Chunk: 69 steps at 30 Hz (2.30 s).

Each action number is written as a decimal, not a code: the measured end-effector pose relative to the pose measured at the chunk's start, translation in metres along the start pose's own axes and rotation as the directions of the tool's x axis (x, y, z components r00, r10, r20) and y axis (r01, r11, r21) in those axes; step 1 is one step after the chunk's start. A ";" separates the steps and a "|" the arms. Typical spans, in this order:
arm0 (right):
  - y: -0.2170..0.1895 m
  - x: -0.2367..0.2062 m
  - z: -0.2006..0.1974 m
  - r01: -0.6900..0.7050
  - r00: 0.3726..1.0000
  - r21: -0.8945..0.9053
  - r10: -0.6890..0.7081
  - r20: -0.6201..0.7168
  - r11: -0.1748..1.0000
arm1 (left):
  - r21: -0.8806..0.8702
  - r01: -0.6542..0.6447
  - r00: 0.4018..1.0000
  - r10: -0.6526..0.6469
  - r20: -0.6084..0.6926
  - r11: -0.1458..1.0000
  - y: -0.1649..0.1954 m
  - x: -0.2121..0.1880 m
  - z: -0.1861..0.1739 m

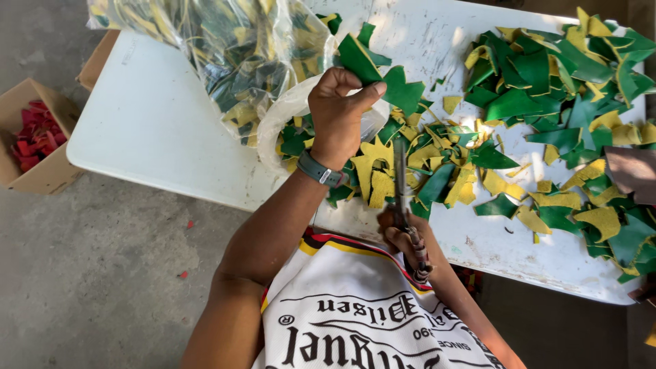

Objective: The person repeatedly picks up green and yellow craft material from a plastic bag and cuts it into smaller pieces using scissors. The cut pieces accumulate on the white table surface throughout the clip.

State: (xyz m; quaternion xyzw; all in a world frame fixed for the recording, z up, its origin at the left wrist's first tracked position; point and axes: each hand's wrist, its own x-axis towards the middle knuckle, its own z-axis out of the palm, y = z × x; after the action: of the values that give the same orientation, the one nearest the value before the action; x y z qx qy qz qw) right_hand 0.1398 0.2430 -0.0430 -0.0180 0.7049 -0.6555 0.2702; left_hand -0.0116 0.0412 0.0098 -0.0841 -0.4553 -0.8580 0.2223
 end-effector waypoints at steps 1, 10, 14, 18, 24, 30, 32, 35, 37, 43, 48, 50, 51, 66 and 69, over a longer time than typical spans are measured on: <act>0.000 0.005 -0.001 0.016 0.999 -0.025 -0.015 0.031 1.000 | -0.074 -0.002 1.000 0.000 -0.020 0.997 -0.004 -0.004 0.005; 0.000 0.055 -0.003 0.324 0.945 0.186 -0.307 -0.116 0.927 | -0.291 0.172 0.979 -0.195 -0.052 0.941 -0.027 -0.045 0.027; -0.004 0.054 -0.003 0.259 0.960 0.151 -0.237 -0.148 0.954 | -0.290 0.170 0.951 -0.234 -0.203 0.942 -0.023 -0.031 0.022; -0.005 0.042 0.000 0.275 0.960 0.178 -0.279 -0.004 0.945 | -0.325 0.071 0.973 -0.137 -0.186 0.943 -0.024 -0.015 0.017; -0.013 0.056 -0.004 0.343 0.939 0.166 -0.334 -0.080 0.925 | -0.324 0.164 0.968 -0.215 -0.129 0.932 -0.030 -0.039 0.024; -0.004 0.071 -0.006 0.304 0.951 0.272 -0.273 -0.146 0.913 | -0.312 0.214 0.947 -0.275 -0.167 0.926 -0.029 -0.041 0.028; 0.000 0.077 -0.003 0.339 0.939 0.228 -0.311 -0.149 0.913 | -0.313 0.199 0.955 -0.256 -0.153 0.929 -0.031 -0.040 0.029; 0.002 0.084 -0.003 0.206 0.963 0.364 -0.122 -0.242 0.908 | -0.310 0.167 0.973 -0.208 -0.103 0.936 -0.035 -0.045 0.031; 0.002 0.079 -0.003 0.336 0.941 0.390 -0.289 -0.176 0.857 | -0.312 0.183 0.972 -0.219 -0.086 0.932 -0.038 -0.047 0.029; -0.013 0.061 0.002 0.460 0.888 0.296 -0.443 -0.125 0.837 | -0.292 0.224 0.958 -0.265 -0.109 0.930 -0.041 -0.047 0.019; -0.026 0.066 -0.002 0.410 0.912 0.370 -0.388 -0.137 0.834 | -0.277 0.286 0.949 -0.311 -0.048 0.917 -0.041 -0.051 0.015; -0.023 0.063 -0.003 0.535 0.832 0.410 -0.544 -0.105 0.739 | -0.264 0.284 0.952 -0.303 -0.032 0.922 -0.041 -0.050 0.016; -0.019 0.061 -0.004 0.494 0.859 0.425 -0.502 -0.101 0.759 | -0.253 0.269 0.959 -0.283 -0.022 0.929 -0.040 -0.048 0.017; -0.007 0.051 -0.010 0.130 0.965 -0.140 -0.158 -0.209 0.981 | 0.597 -0.168 0.925 -0.084 0.371 0.784 0.043 -0.013 0.022; -0.008 0.046 -0.011 0.152 0.963 -0.192 -0.189 -0.191 0.969 | 0.618 -0.146 0.926 -0.114 0.361 0.773 0.043 -0.019 0.025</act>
State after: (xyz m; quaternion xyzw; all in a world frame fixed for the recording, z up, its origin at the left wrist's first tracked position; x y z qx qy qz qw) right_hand 0.0931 0.2340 -0.0519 -0.0339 0.7803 -0.6098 0.1346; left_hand 0.0231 0.0468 0.0495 -0.1718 -0.7508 -0.6192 0.1531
